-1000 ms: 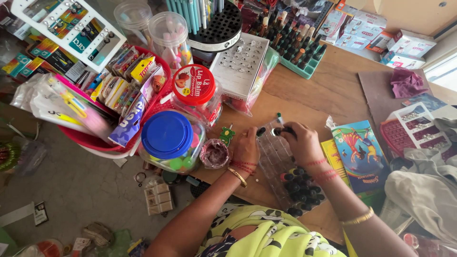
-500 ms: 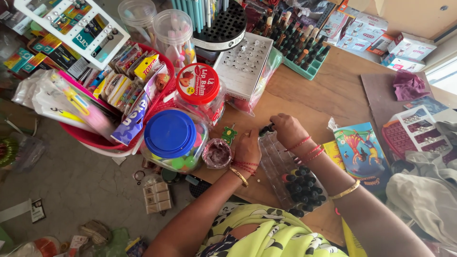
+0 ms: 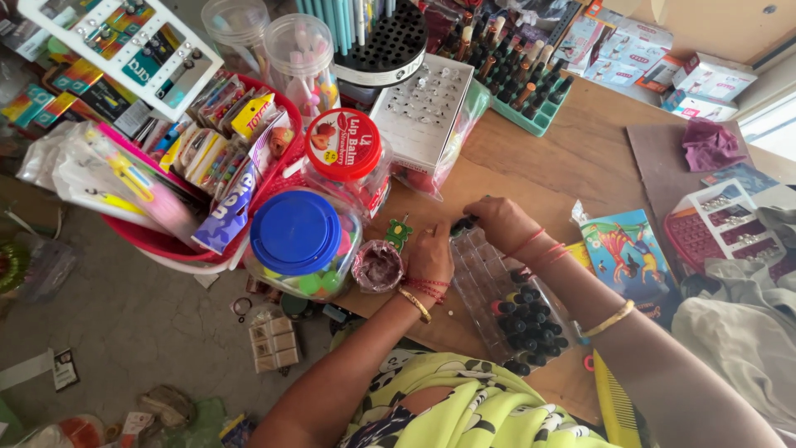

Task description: Organize and clean nail polish bottles in a retail display.

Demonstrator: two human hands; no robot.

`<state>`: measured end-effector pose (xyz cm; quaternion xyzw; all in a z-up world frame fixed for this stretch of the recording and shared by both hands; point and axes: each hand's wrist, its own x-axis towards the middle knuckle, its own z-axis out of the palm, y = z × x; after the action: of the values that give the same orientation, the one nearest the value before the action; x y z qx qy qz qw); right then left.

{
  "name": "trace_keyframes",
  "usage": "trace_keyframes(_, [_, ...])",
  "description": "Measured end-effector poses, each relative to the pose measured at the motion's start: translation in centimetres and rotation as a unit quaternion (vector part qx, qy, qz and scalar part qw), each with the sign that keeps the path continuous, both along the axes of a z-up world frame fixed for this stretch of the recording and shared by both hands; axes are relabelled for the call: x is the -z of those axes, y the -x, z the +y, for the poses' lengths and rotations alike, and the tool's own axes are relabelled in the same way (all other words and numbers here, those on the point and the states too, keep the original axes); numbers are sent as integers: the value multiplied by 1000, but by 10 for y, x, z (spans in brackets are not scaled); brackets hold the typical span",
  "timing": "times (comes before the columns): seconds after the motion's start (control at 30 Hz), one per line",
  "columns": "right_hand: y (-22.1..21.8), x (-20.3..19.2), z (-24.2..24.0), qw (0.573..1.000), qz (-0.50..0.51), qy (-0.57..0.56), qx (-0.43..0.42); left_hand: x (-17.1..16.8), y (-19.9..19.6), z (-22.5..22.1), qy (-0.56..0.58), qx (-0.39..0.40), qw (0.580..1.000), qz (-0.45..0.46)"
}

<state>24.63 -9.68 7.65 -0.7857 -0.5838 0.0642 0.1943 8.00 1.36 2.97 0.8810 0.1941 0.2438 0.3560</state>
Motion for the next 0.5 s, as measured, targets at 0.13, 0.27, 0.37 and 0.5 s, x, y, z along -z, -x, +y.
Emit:
trace_keyframes(0.13, [-3, -34, -24, 985, 31, 75, 151, 8, -3, 2, -11, 4, 1000, -20])
trace_keyframes(0.27, [28, -77, -56, 941, 83, 229, 236, 3, -3, 2, -6, 4, 1000, 5])
trace_keyframes(0.37, [48, -65, -71, 926, 67, 300, 220, 7, -4, 3, -9, 8, 1000, -25])
trace_keyframes(0.5, [63, -33, -81, 919, -21, 323, 227, 4, -4, 3, -17, 19, 999, -35])
